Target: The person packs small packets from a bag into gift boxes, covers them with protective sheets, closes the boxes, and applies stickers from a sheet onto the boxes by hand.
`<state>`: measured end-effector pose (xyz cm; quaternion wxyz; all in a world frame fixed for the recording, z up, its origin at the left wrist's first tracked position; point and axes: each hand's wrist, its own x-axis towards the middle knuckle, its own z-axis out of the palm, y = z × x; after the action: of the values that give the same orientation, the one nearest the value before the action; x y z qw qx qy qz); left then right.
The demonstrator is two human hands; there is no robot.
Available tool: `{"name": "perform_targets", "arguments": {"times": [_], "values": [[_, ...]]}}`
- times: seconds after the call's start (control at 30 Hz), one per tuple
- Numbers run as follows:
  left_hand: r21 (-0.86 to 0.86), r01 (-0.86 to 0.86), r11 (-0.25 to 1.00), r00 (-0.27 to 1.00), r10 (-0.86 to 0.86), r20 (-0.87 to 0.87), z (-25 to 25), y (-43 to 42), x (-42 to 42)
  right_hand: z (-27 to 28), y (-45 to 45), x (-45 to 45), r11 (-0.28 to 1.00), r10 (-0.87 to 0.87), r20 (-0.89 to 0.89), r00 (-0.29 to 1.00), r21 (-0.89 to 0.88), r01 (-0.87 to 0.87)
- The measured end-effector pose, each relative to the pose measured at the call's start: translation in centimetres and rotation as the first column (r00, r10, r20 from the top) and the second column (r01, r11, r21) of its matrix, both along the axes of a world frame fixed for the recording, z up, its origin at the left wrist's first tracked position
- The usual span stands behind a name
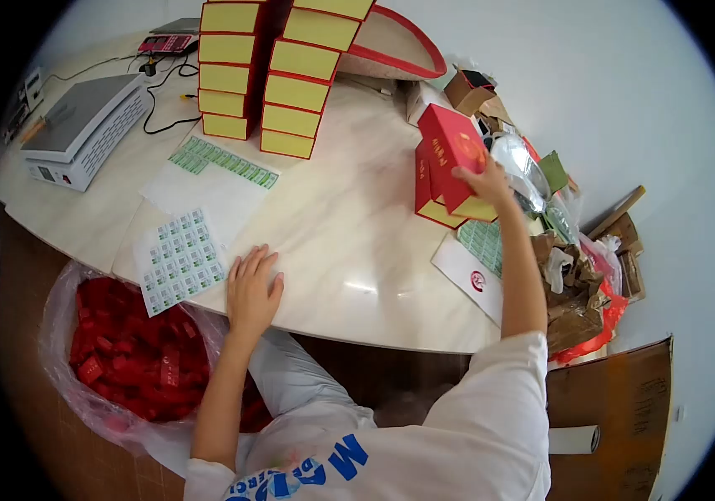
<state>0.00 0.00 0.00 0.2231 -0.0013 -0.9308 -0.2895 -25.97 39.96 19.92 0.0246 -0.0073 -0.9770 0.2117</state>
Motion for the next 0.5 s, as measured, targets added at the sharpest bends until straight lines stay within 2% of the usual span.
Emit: {"name": "perform_targets", "arguments": {"times": [0.03,0.07,0.1,0.17,0.2,0.3,0.33,0.37,0.4,0.43,0.47,0.5], "values": [[0.03,0.004,1.0,1.0,-0.004,-0.009,0.2,0.9,-0.3,-0.7,-0.8,2.1,0.973,-0.032,-0.178,0.984,0.221,0.071],[0.056,0.013,0.998,1.0,-0.012,-0.016,0.3,1.6,-0.7,0.7,-5.2,7.6,0.939,-0.042,-0.273,0.961,0.319,0.132],[-0.059,0.022,0.998,1.0,-0.021,0.015,0.7,-3.3,1.1,-3.8,-9.8,11.7,0.945,0.005,-0.292,0.957,0.313,0.091],[0.017,0.022,1.0,0.999,-0.021,-0.05,0.4,-2.2,0.6,-5.4,-11.8,16.1,0.909,0.219,-0.448,0.867,0.417,-0.015],[0.046,0.021,0.999,0.998,-0.018,-0.067,0.2,-1.2,0.7,-6.0,-12.3,17.8,0.898,0.283,-0.42,0.862,0.431,-0.085],[0.091,0.045,0.995,0.996,-0.037,-0.082,0.3,-1.4,0.6,-10.1,-15.0,21.3,0.925,0.317,-0.309,0.897,0.308,-0.221],[0.102,0.054,0.993,0.994,-0.044,-0.098,0.1,-1.5,0.6,-11.0,-15.9,22.1,0.925,0.32,-0.297,0.899,0.304,-0.229],[0.1,0.048,0.994,0.995,-0.039,-0.088,0.1,-1.7,0.7,-11.6,-16.8,22.8,0.944,0.255,-0.267,0.93,0.276,-0.18],[0.169,0.073,0.983,0.997,-0.068,-0.034,0.4,-1.9,0.6,-12.1,-17.4,23.3,0.959,0.19,-0.236,0.953,0.254,-0.129],[0.241,0.092,0.966,0.995,-0.099,0.015,0.7,-2.1,0.7,-12.5,-17.8,23.8,0.957,0.198,-0.231,0.953,0.254,-0.138],[0.244,0.084,0.966,0.996,-0.092,0.019,1.1,-2.3,0.8,-12.8,-18.0,24.4,0.965,0.247,-0.229,0.942,0.14,-0.22],[0.569,0.157,0.807,0.982,-0.186,-0.007,1.9,-2.7,1.1,-13.2,-18.1,25.0,0.954,0.295,-0.23,0.927,0.023,-0.298]]}}
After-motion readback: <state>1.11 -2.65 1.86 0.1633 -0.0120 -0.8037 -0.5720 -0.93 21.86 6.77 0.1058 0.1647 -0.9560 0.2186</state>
